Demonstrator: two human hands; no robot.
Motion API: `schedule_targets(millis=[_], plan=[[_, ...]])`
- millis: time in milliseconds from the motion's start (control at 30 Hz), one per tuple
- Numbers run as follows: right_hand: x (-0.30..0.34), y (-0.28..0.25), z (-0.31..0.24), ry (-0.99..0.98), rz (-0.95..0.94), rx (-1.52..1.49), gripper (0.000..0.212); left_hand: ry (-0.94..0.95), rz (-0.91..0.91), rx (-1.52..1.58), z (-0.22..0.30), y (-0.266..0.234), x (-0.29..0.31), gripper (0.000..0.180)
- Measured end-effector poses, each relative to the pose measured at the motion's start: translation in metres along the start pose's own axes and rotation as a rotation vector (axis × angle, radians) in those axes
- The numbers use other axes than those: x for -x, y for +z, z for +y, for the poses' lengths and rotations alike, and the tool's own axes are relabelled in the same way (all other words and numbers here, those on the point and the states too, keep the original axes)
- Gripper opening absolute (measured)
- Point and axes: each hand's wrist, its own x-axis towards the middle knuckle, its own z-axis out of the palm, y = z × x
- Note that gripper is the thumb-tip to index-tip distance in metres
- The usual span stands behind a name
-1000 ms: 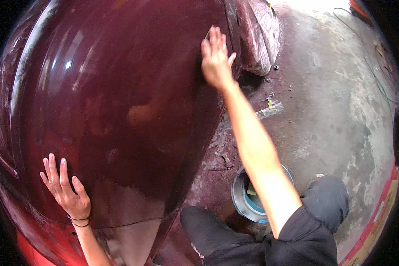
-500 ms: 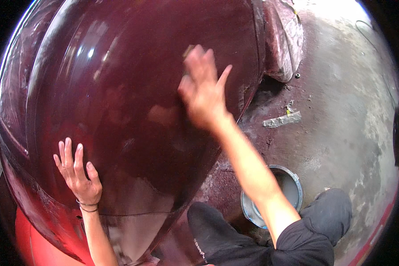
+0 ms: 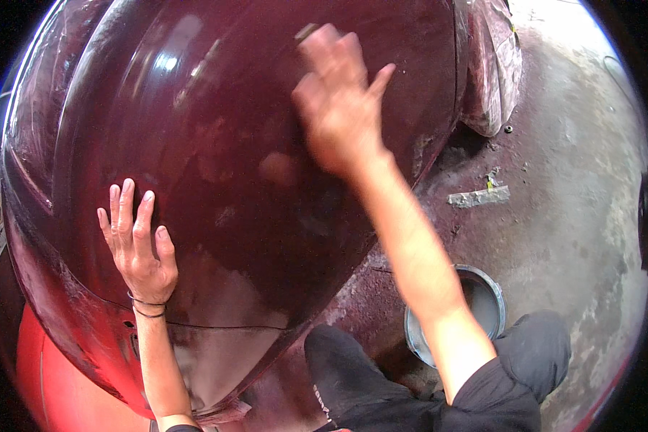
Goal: The person sands the maroon car hood with a sanding block, repeatedly dipping it into a bucket of water. The person uses both hands to sand the surface and occasionally wipes the hood with a cloth.
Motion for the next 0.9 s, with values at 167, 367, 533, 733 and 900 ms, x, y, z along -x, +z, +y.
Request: schedule_targets(millis=[167,367,533,733,900], plan=[[-0.037,0.018,0.102,0.115,0.146,-0.037,0.042,-0.022,0.045,0.063,0.017,0.020,-0.004,0.052],[0.048,0.001,0.001,-0.005,-0.155,-0.261,0.064,0.007,-0.001,-0.009,-0.001,-0.002,0.002,0.050],[-0.066,-0.001,0.151,0.373,-0.021,-0.173,0.059,-0.013,0.039,0.028,0.010,0.014,-0.003,0.051],[0.019,0.003,-0.018,0.062,-0.067,-0.300,0.062,-0.001,-0.006,-0.032,-0.001,0.001,0.003,0.052],[0.002,0.005,0.029,0.067,-0.062,-0.247,0.062,0.002,-0.004,-0.016,0.001,0.004,0.004,0.053]])
